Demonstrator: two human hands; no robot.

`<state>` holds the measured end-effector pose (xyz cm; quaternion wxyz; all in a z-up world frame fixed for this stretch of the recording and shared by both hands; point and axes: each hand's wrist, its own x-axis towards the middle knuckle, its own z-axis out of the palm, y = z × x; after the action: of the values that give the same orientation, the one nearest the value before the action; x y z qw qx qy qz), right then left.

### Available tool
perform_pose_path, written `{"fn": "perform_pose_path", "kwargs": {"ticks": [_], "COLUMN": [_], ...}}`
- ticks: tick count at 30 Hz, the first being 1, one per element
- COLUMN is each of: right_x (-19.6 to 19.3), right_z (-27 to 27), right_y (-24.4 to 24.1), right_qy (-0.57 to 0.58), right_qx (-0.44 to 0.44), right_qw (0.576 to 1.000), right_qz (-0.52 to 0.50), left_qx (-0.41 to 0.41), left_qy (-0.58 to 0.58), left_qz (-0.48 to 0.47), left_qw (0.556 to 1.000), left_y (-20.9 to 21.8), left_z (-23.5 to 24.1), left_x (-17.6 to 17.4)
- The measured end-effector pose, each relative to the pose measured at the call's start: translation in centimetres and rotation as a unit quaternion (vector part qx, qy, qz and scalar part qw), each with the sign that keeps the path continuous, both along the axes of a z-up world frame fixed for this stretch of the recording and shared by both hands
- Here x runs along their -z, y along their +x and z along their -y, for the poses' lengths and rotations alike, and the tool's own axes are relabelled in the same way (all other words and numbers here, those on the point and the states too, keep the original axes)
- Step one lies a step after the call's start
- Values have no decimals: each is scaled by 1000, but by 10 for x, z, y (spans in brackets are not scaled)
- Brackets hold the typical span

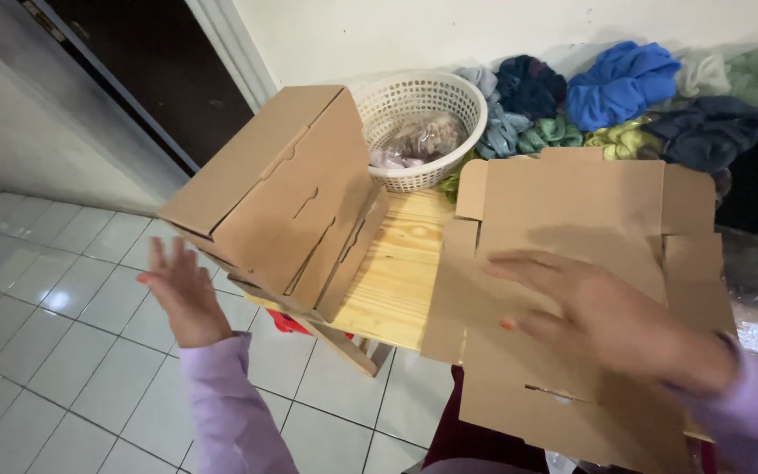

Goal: Assembling cardboard boxes and packing them with fabric scrunchies

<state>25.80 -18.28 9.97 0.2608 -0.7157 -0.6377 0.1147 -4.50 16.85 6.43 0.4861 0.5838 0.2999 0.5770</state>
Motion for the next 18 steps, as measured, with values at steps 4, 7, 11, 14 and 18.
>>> {"fn": "perform_pose_path", "kwargs": {"ticks": [4,7,11,14,18], "right_x": [-13,29,85,56,62], "right_z": [-75,-135,-213,-216,-230], "right_y": [-16,-9,-8,-36,-46], "right_qy": [10,-45,-121,-113,-107], "right_qx": [-31,4,47,68,76], "right_qw": [995,979,985,976,969], "right_qz": [-99,-197,-115,-174,-210], "left_qx": [193,178,118,58,3], "left_qy": [-86,-186,-215,-233,-263], "left_qz": [72,63,110,110,120], "left_qw": [975,964,963,964,957], "left_y": [6,11,25,36,60], "left_z": [-16,-38,-43,-23,36], "left_x": [31,66,75,58,-4]}}
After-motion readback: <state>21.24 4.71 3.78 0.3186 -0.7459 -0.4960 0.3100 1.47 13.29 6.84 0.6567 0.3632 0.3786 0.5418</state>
